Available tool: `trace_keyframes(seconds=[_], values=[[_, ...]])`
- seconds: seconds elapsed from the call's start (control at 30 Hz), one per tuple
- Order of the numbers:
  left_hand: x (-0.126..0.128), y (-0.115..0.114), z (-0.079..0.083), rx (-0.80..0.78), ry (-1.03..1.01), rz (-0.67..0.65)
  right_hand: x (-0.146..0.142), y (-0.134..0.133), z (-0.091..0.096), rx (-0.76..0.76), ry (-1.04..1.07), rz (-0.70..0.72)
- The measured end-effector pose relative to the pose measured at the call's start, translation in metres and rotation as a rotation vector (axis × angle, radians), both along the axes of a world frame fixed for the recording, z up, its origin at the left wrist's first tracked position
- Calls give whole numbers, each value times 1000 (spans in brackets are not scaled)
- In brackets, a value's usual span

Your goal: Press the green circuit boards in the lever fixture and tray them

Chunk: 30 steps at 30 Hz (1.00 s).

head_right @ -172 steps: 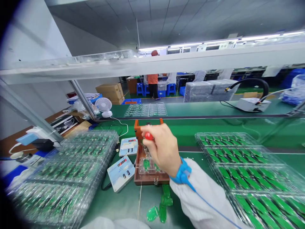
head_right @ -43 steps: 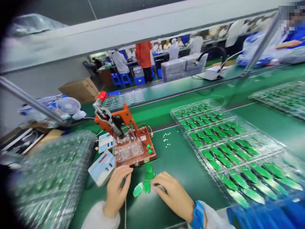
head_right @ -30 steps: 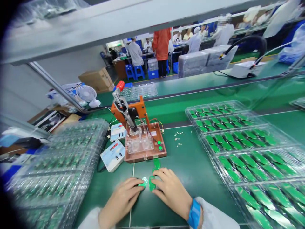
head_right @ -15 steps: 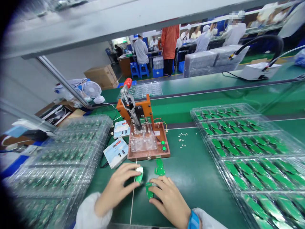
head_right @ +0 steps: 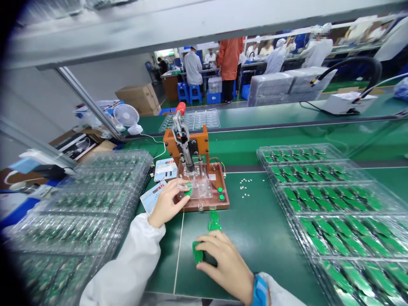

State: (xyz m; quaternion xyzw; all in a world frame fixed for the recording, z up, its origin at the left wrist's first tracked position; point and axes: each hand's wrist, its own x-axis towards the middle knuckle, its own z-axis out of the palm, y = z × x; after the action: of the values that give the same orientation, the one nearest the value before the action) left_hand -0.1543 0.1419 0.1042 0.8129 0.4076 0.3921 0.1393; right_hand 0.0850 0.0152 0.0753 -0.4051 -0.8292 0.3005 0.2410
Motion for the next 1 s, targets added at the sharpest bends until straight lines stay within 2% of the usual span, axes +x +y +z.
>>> trace_keyframes(seconds=[0.1, 0.2, 0.3, 0.4, 0.67, 1.0], values=[[2, -2, -2, 31, -5, 14, 9, 30, 20, 136, 77, -84], [4, -3, -5, 67, -3, 35, 15, 76, 36, 293, 71, -185], [4, -4, -9, 86, 5, 39, 13, 117, 42, 374, 21, -191], [4, -5, -12, 95, 1, 37, 8, 139, 41, 390, -13, -147], [5, -6, -15, 88, -21, 45, 11, 140, 37, 396, -85, -79], [2, -6, -10, 36, 96, 48, 5, 125, 35, 395, -64, -152]])
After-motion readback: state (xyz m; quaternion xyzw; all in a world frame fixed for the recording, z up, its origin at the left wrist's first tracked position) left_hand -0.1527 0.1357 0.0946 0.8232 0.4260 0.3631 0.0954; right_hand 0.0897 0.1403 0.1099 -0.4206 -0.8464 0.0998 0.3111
